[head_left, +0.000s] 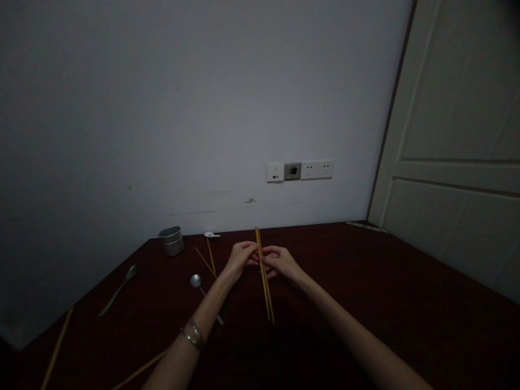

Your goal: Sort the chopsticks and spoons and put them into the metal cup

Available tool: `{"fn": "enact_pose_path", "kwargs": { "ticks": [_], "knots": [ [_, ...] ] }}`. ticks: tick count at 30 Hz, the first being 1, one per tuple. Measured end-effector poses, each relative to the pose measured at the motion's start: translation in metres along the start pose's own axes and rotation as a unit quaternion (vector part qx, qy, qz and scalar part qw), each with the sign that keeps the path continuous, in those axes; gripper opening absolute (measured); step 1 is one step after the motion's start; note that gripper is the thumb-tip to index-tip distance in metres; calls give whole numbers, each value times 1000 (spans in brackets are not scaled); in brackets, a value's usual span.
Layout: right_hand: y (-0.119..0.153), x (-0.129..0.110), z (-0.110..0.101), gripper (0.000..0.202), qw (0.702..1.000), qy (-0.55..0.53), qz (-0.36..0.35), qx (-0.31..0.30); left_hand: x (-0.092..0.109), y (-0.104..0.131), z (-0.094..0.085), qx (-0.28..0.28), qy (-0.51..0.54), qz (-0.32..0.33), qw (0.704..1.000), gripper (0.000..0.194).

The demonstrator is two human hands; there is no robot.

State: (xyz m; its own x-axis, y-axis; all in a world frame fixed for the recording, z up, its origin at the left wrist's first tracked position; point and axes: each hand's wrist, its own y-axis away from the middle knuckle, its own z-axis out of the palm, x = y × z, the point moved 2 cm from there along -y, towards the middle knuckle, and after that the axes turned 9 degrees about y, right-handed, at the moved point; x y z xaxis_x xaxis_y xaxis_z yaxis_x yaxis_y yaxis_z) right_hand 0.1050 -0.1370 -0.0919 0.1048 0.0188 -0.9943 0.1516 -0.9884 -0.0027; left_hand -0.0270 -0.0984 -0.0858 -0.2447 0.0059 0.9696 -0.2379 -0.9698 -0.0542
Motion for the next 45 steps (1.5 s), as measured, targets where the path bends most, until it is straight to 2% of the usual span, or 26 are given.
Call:
{"fn": "enact_pose_path", "kwargs": {
  "ticks": [6, 12, 16, 19, 22, 24, 26, 29, 35, 38, 45],
  "knots": [
    [-1, 12, 2, 23, 1000, 5, 29, -12, -14, -6, -7, -4, -12, -32, 999, 26],
    [0, 32, 11, 24, 997, 7, 66, -42, -26, -7, -13, 29, -29, -60, 997, 29],
    [3, 41, 16, 17, 993, 32, 96, -54, -29, -6, -15, 30, -122, -102, 987, 32],
    [6, 42, 21, 17, 990, 54, 118, -49, -29, -5, -18, 51, -288, -90, 952, 37],
    [9, 39, 26, 17, 988, 70, 132, -47, -28, -4, -20, 86, -464, -13, 882, 37],
    [11, 37, 28, 17, 987, 77, 136, -46, -29, -3, -21, 97, -529, 28, 843, 35],
    [12, 35, 30, 16, 987, 77, 135, -46, -31, -3, -21, 92, -550, 36, 830, 32],
    [12, 36, 30, 15, 987, 77, 134, -47, -32, -4, -21, 90, -540, 25, 836, 28],
    [6, 42, 27, 17, 988, 63, 137, -39, -30, -6, -23, 59, -467, -25, 882, 40],
    [6, 42, 28, 15, 988, 59, 140, -41, -29, -6, -24, 47, -442, -42, 895, 37],
    [8, 42, 30, 9, 985, 85, 141, -53, -30, -8, -25, 67, -497, -15, 865, 24]
  ]
}}
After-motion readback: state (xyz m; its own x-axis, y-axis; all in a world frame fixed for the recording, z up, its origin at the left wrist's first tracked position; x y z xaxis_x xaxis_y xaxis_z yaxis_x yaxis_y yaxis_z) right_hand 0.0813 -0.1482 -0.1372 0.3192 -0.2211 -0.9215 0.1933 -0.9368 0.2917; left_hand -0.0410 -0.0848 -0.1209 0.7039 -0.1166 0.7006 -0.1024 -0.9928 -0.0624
